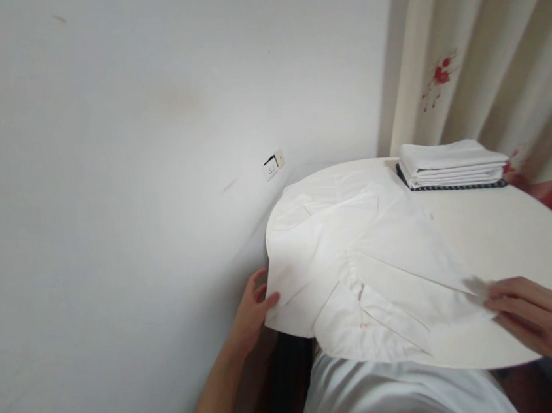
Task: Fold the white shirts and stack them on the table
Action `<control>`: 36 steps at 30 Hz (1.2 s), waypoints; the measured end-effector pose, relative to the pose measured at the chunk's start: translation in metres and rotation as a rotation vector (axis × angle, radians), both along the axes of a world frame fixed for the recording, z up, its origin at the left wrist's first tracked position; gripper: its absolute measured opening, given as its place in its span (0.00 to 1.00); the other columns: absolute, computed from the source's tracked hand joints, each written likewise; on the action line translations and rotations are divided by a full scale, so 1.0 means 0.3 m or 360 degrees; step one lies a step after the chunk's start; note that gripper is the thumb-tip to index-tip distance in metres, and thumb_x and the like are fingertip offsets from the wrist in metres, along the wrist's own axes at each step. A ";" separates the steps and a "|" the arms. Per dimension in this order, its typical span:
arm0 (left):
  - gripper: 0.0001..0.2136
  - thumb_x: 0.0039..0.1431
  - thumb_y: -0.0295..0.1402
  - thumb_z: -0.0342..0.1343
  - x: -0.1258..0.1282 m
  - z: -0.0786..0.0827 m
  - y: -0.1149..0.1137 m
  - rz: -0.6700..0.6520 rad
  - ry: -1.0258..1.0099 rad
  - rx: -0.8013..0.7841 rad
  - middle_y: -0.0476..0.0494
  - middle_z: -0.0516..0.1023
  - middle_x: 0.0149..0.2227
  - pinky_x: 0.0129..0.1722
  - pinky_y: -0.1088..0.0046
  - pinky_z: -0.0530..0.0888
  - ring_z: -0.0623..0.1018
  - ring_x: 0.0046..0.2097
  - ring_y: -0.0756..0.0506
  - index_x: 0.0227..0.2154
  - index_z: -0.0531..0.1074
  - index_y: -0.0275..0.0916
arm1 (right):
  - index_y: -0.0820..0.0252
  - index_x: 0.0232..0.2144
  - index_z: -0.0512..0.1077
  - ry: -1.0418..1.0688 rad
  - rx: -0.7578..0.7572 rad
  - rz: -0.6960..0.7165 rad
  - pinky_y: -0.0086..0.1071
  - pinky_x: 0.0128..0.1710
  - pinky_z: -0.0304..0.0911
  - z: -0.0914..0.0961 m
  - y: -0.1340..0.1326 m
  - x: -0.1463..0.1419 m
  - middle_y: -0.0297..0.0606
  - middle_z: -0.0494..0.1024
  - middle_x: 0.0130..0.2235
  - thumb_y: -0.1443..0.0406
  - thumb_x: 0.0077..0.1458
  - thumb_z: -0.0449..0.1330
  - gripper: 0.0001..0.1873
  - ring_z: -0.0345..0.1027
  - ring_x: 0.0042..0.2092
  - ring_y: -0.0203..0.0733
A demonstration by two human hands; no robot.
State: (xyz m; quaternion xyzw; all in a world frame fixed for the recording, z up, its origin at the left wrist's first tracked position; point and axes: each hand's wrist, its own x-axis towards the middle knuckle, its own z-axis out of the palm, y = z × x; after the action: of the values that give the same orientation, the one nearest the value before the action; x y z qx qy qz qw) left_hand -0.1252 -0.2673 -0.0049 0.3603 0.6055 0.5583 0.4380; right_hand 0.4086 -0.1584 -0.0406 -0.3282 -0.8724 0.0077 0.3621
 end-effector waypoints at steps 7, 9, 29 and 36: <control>0.38 0.55 0.43 0.65 -0.071 0.026 0.001 -0.0166 0.0547 -0.0030 0.32 0.72 0.59 0.52 0.54 0.77 0.78 0.55 0.34 0.65 0.57 0.41 | 0.45 0.45 0.75 -0.0186 0.0097 0.0167 0.46 0.43 0.75 0.055 -0.015 0.001 0.41 0.79 0.46 0.62 0.55 0.61 0.13 0.75 0.46 0.54; 0.28 0.60 0.44 0.58 -0.087 0.037 0.051 -0.0040 0.0990 0.0111 0.33 0.70 0.61 0.57 0.53 0.73 0.75 0.58 0.35 0.61 0.64 0.39 | 0.44 0.50 0.74 -0.0171 0.0032 0.0215 0.46 0.44 0.74 0.100 -0.012 -0.015 0.42 0.78 0.48 0.63 0.56 0.59 0.18 0.74 0.49 0.55; 0.24 0.74 0.39 0.35 0.180 0.065 0.529 -0.0910 0.2222 0.0192 0.38 0.52 0.72 0.68 0.51 0.55 0.51 0.72 0.41 0.69 0.54 0.40 | 0.70 0.66 0.58 -0.0568 -0.0284 0.0276 0.50 0.66 0.51 0.229 0.450 -1.021 0.54 0.58 0.69 0.66 0.61 0.50 0.32 0.49 0.69 0.53; 0.26 0.73 0.42 0.39 0.156 0.006 0.575 -0.0693 0.2421 0.0257 0.40 0.53 0.71 0.68 0.48 0.54 0.53 0.72 0.37 0.70 0.51 0.40 | 0.58 0.64 0.62 -0.0618 -0.0531 -0.0378 0.49 0.65 0.49 0.176 0.756 -0.976 0.47 0.60 0.69 0.59 0.68 0.45 0.25 0.50 0.69 0.50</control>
State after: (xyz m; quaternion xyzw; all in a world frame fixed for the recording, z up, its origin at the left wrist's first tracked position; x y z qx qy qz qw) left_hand -0.0783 -0.0948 -0.0030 0.7836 0.6121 0.1033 -0.0239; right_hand 0.1157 0.0685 0.0122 -0.4784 -0.8676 0.0456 0.1276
